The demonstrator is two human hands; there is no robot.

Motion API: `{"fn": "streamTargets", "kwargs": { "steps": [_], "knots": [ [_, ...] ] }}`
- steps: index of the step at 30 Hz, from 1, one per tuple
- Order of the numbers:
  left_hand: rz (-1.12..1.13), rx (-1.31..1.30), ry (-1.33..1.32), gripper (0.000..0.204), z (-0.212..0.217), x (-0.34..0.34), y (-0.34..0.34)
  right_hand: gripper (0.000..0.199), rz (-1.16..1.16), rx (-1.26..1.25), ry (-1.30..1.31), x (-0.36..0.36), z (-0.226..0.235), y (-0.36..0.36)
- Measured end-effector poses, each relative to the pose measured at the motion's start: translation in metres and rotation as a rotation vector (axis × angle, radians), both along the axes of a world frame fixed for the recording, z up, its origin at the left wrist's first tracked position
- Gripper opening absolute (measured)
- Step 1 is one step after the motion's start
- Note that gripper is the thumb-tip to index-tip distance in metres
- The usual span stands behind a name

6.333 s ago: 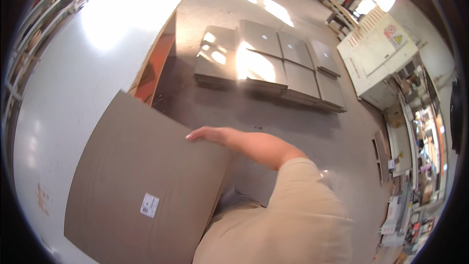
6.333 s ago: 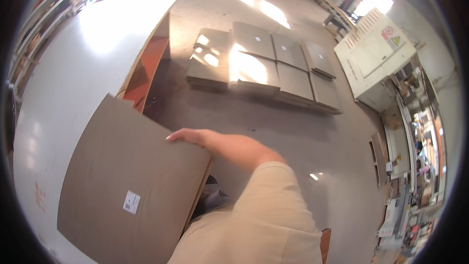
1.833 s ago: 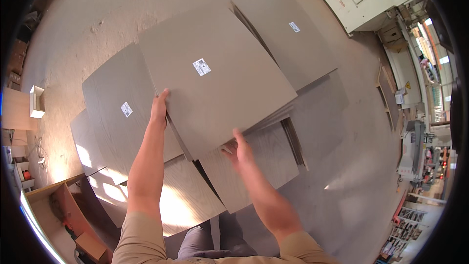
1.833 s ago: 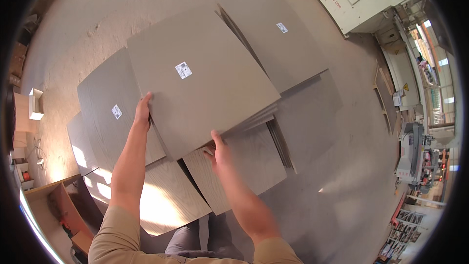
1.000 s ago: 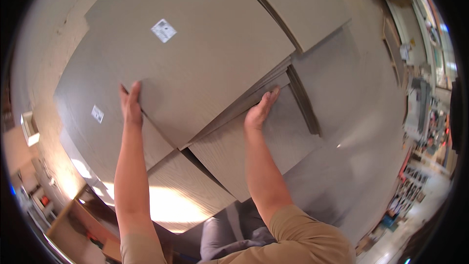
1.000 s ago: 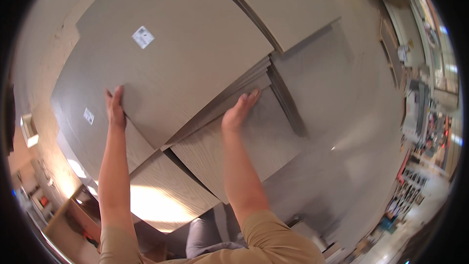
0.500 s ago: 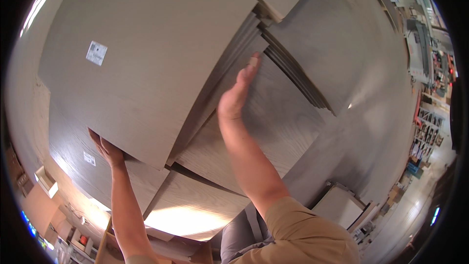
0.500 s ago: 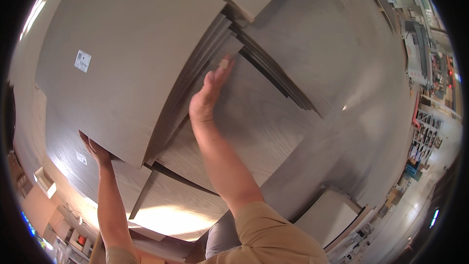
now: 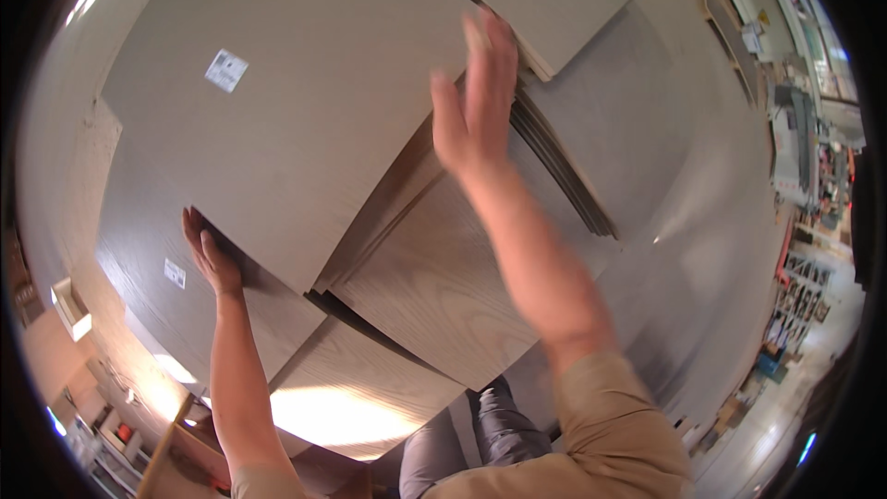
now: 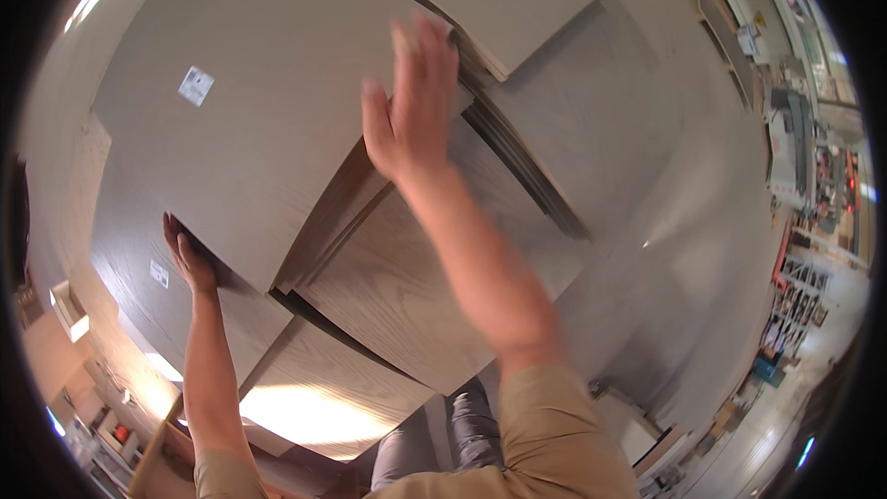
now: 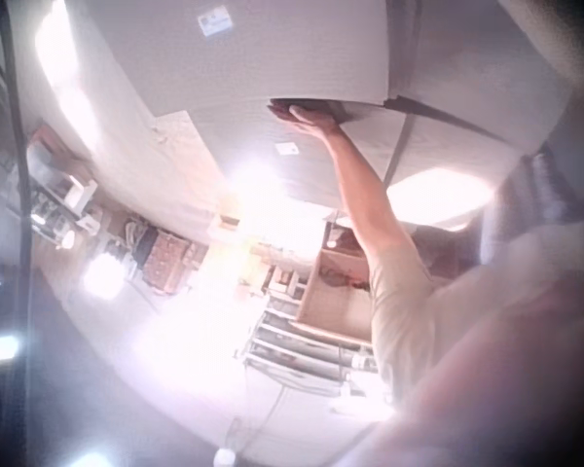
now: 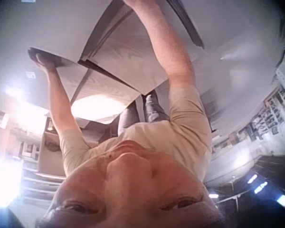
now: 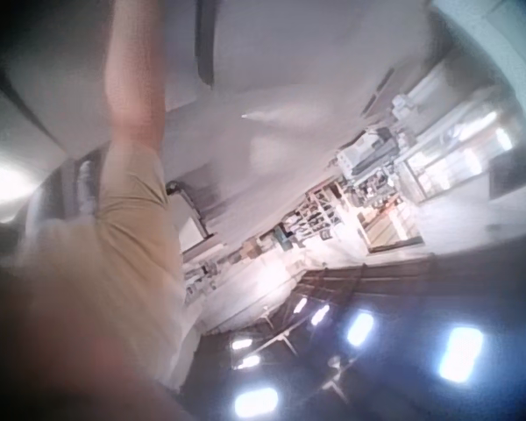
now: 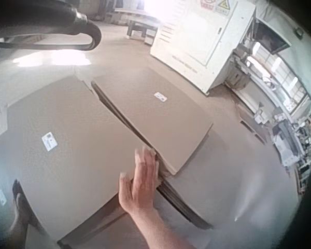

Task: The person repeatedly picks up flat rectangular panels from a workbench and stacks them on the floor. The person handles the panels one at a time, placing them in a growing pile.

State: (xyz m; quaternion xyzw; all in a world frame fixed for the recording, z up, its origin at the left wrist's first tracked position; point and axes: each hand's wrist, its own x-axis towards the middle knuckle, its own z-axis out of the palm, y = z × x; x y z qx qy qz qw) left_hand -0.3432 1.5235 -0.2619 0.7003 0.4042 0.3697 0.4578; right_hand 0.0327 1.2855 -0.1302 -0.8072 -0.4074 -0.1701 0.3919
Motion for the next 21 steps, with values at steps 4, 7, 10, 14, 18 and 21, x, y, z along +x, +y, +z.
{"fn": "streamTargets", "kwargs": {
  "steps": [4, 7, 10, 14, 18, 21],
  "knots": [
    [-0.031, 0.020, 0.081, 0.060, 0.012, 0.009, 0.001, 0.058, 0.172, -0.379, 0.256, 0.087, 0.008, 0.076],
    [0.024, -0.186, -0.103, 0.063, 0.029, 0.025, -0.004, 0.059, -0.016, -0.695, 0.152, 0.102, -0.007, 0.087],
    [0.064, -0.523, -0.374, 0.067, 0.046, 0.043, -0.030, 0.065, -0.016, -0.683, 0.180, 0.108, -0.010, 0.088],
    [0.040, -0.742, -0.388, 0.077, 0.061, 0.066, -0.066, 0.087, 0.008, -0.769, 0.449, 0.129, -0.001, 0.100],
    [0.254, -0.877, -0.385, 0.069, 0.070, 0.081, -0.071, 0.106, 0.094, -0.629, 0.754, 0.146, -0.004, 0.102],
    [0.295, -0.983, -0.441, 0.049, 0.075, 0.081, -0.073, 0.103, 0.097, -0.614, 0.914, 0.140, -0.007, 0.086]
  ]
}}
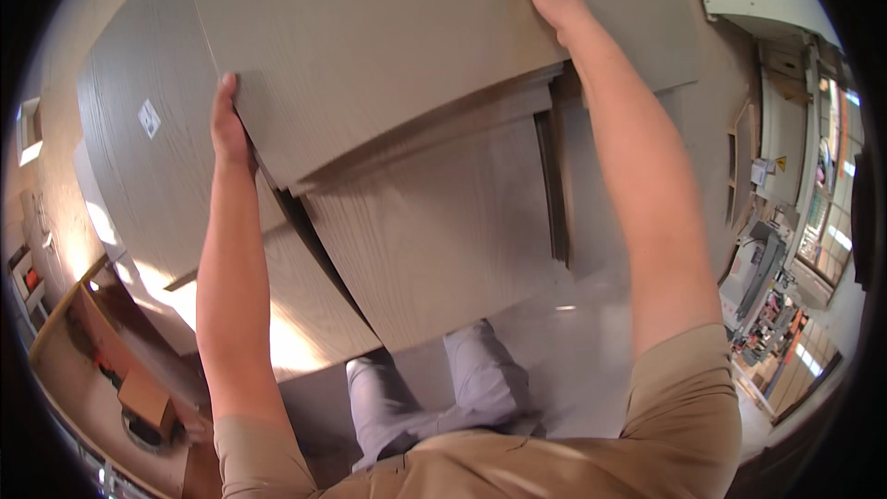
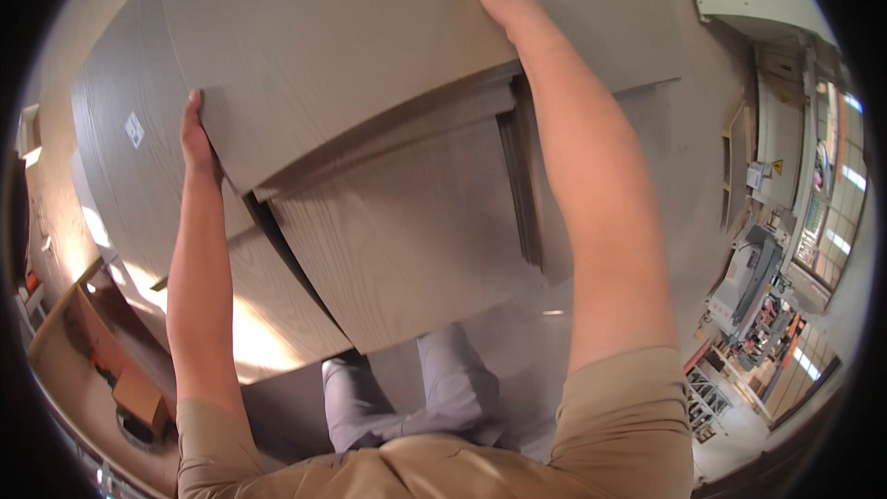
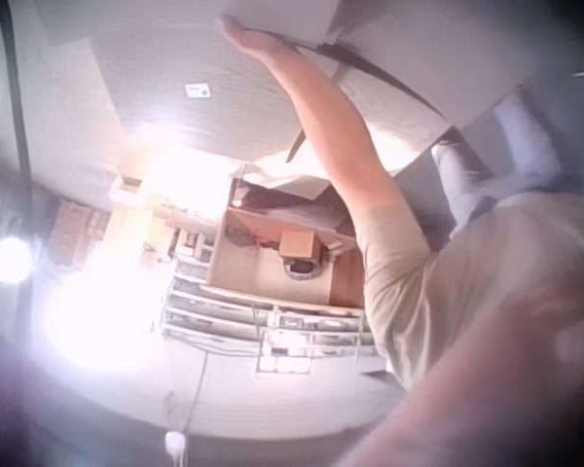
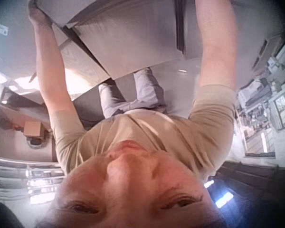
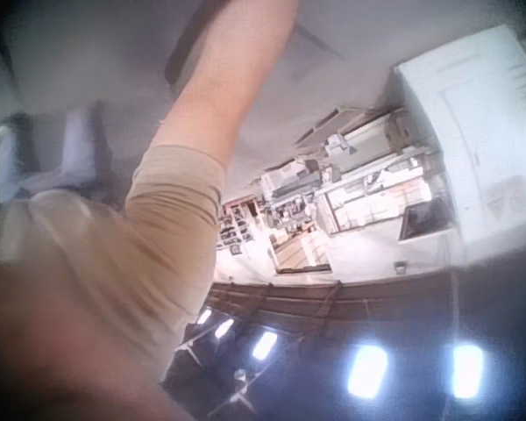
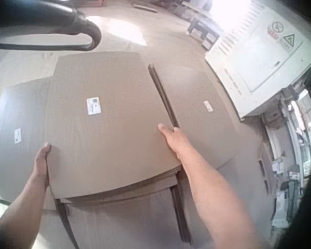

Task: The person repeatedly picks up flat rectangular panels from a workbench and stacks them on the floor. The person handles the panels one at a time, placing them in a growing pile.

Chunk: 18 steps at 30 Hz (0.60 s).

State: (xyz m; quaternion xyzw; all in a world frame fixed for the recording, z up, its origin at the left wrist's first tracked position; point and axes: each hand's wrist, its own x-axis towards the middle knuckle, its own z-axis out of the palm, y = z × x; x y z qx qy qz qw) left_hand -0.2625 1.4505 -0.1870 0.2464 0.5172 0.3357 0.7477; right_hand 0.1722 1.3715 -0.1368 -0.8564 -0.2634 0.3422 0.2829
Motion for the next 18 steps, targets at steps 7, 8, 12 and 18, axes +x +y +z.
{"fn": "streamTargets", "kwargs": {
  "steps": [7, 8, 12, 18],
  "knots": [
    [0.068, 0.041, 0.040, 0.037, 0.005, 0.002, -0.015, 0.103, -0.026, -0.068, -0.090, -0.013, 0.006, -0.019],
    [0.075, -0.001, 0.056, 0.037, 0.007, 0.004, -0.017, 0.103, -0.029, -0.072, -0.090, -0.012, 0.006, -0.020],
    [0.042, 0.001, 0.118, 0.039, 0.018, 0.012, -0.027, 0.101, -0.017, -0.055, -0.066, -0.009, 0.006, -0.023],
    [0.181, 0.085, 0.260, 0.042, 0.013, 0.013, -0.036, 0.098, -0.044, -0.064, 0.010, -0.015, 0.018, -0.041]
  ]
}}
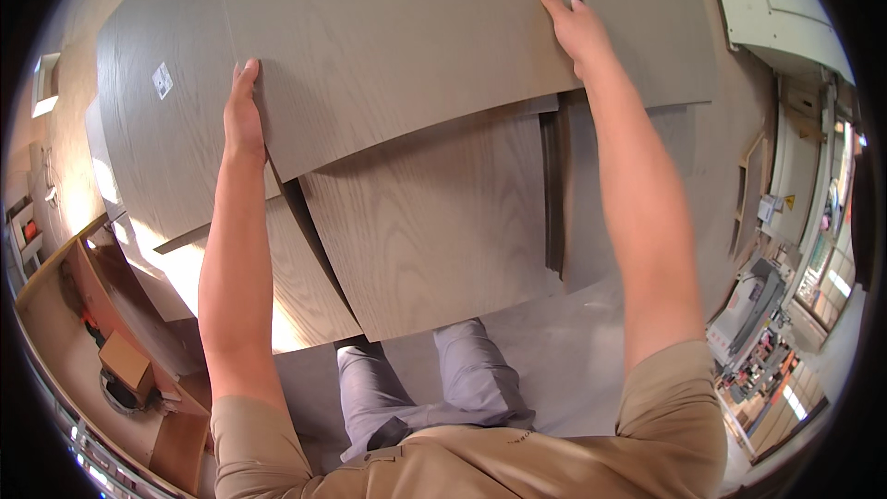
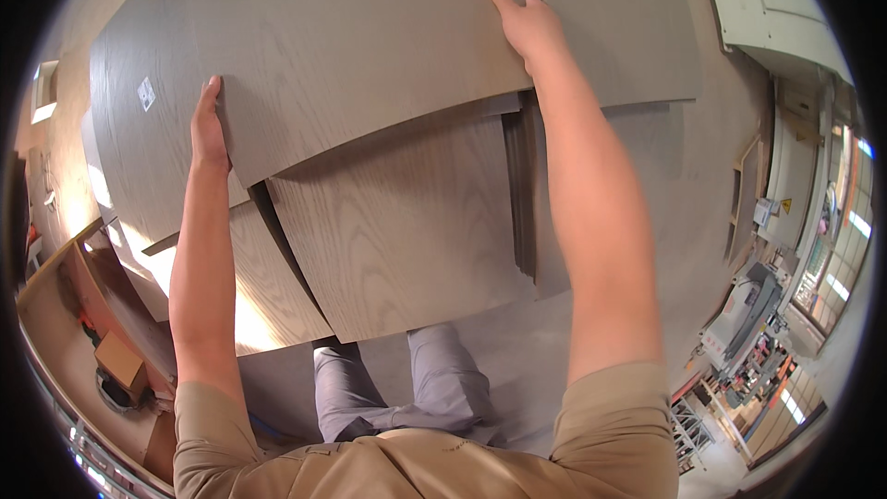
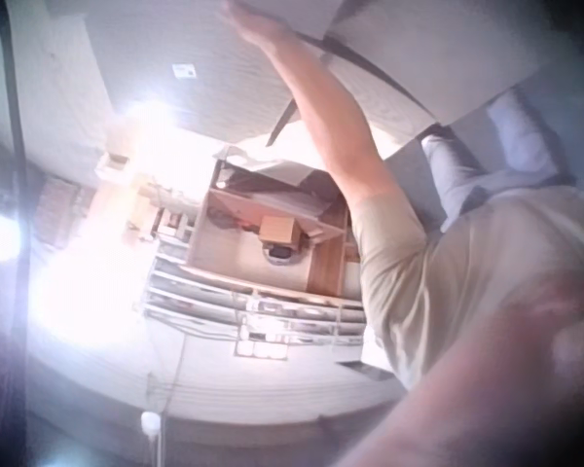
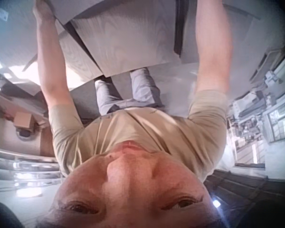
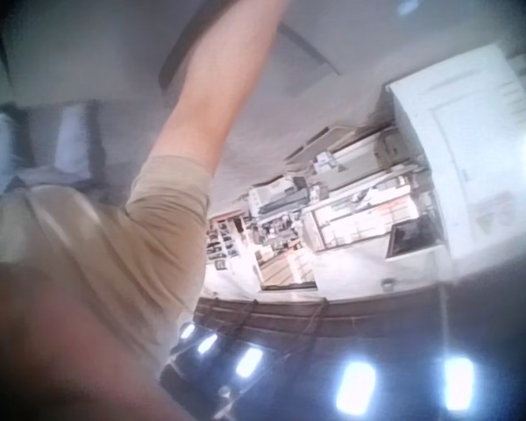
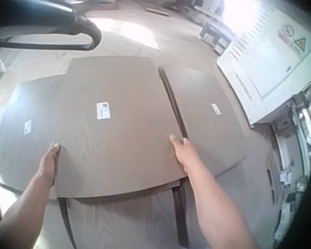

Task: The person repeatedly picks up flat rectangular panels from a workbench and stacks them on the floor. The person handles the panels one at a time, placing them in a growing pile.

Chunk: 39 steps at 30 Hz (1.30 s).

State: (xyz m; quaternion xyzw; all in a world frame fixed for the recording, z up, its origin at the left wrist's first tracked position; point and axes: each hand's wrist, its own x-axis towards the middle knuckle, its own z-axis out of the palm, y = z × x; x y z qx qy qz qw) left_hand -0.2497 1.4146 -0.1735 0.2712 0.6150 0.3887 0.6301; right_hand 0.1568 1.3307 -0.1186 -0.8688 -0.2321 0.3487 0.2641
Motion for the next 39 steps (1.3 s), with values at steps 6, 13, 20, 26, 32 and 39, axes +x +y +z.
{"fn": "streamTargets", "kwargs": {
  "steps": [6, 13, 20, 26, 32, 39],
  "knots": [
    [-0.083, -0.082, -0.118, 0.044, -0.002, -0.009, 0.009, 0.092, -0.025, 0.039, 0.030, -0.004, 0.000, -0.009],
    [-0.173, 0.274, 0.035, 0.072, 0.010, 0.006, -0.007, 0.088, -0.034, 0.182, -0.055, 0.008, -0.017, 0.002],
    [-0.246, 0.282, 0.197, 0.075, 0.017, 0.013, 0.007, 0.081, 0.030, 0.183, -0.178, 0.015, -0.024, 0.018],
    [-0.212, 0.143, 0.194, 0.079, 0.013, 0.006, 0.009, 0.083, 0.097, 0.103, -0.379, 0.009, -0.026, 0.005],
    [-0.203, 0.138, 0.063, 0.077, 0.009, -0.001, 0.003, 0.086, 0.147, 0.085, -0.390, 0.013, -0.037, -0.005],
    [-0.878, 0.490, 0.798, 0.024, 0.009, 0.058, 0.005, 0.069, 0.054, 0.139, -0.307, 0.053, -0.032, -0.019]
  ]
}}
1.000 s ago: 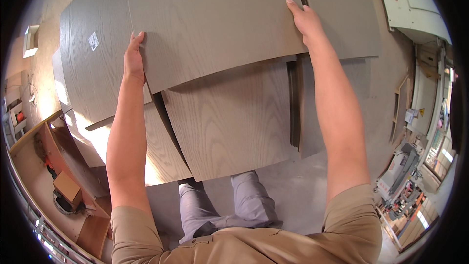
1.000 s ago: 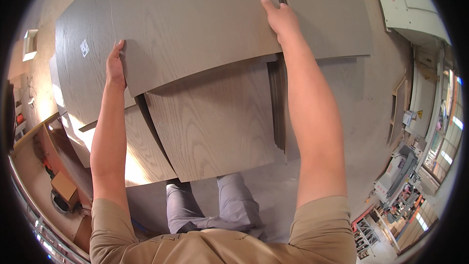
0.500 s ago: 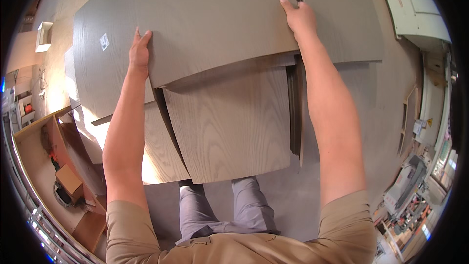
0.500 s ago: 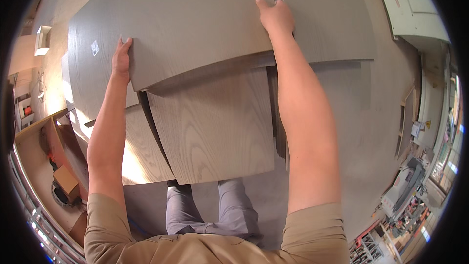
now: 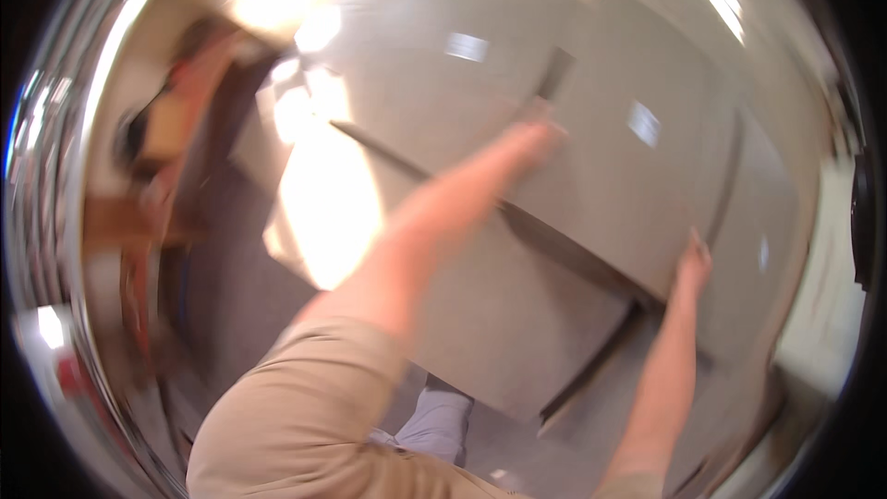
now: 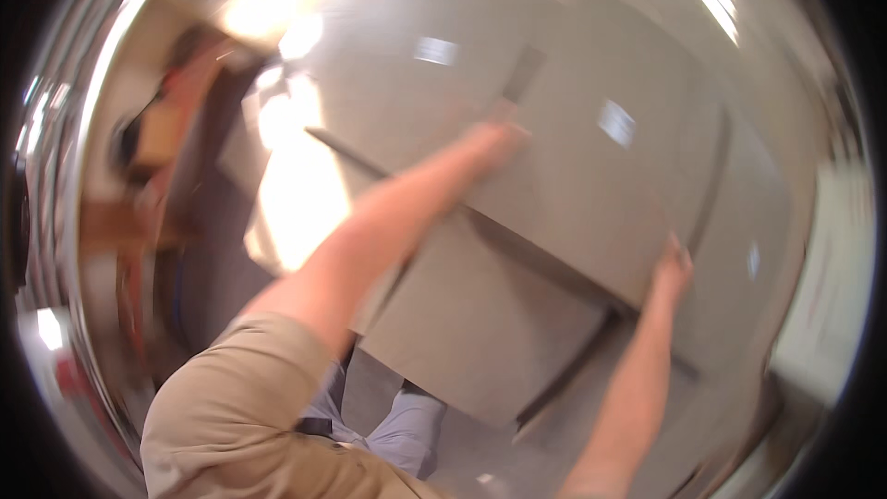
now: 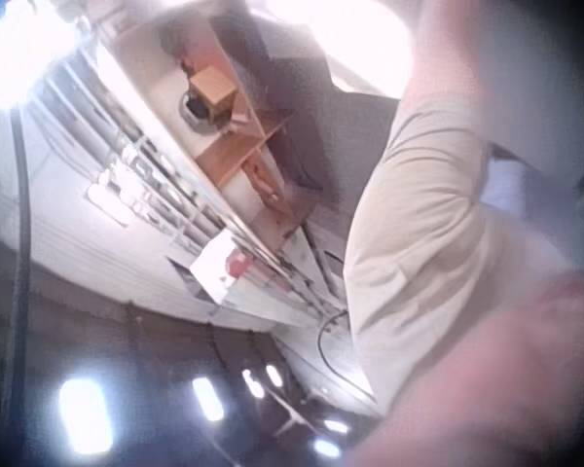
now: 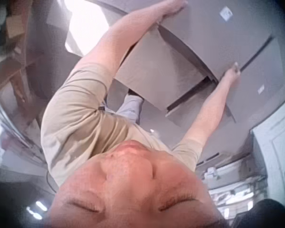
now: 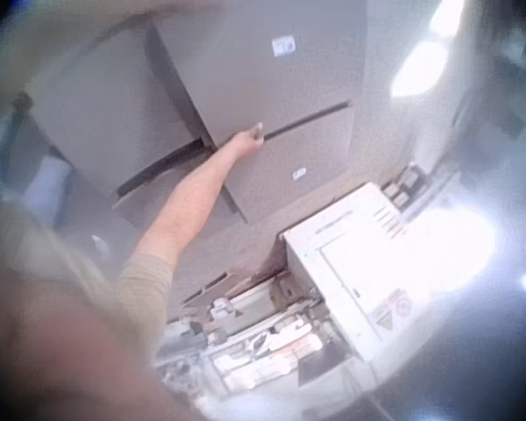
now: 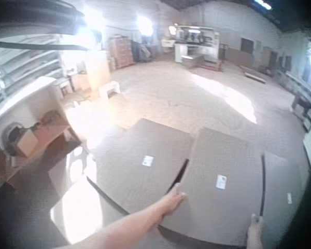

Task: The person repeatedly picks up flat rectangular panels from a workbench and stacks them on the floor. The person handles the panels one at a time, placing them in a growing pile.

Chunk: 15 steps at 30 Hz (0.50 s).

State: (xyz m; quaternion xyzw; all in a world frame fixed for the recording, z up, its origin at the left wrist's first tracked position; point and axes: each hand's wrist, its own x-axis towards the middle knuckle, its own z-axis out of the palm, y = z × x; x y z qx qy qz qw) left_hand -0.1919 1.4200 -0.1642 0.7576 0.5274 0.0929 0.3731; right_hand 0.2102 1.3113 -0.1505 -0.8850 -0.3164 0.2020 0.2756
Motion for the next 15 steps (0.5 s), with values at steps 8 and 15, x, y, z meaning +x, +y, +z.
{"fn": "streamTargets", "kwargs": {
  "steps": [8, 15],
  "knots": [
    [0.530, 0.350, -0.426, 0.066, 0.025, -0.041, -0.120, 0.071, 0.530, 0.248, -0.491, -0.042, 0.010, -0.075],
    [0.573, -0.337, -0.166, 0.040, 0.044, -0.295, -0.429, 0.061, 0.989, -0.311, 0.019, -0.250, 0.020, -0.291]
  ]
}}
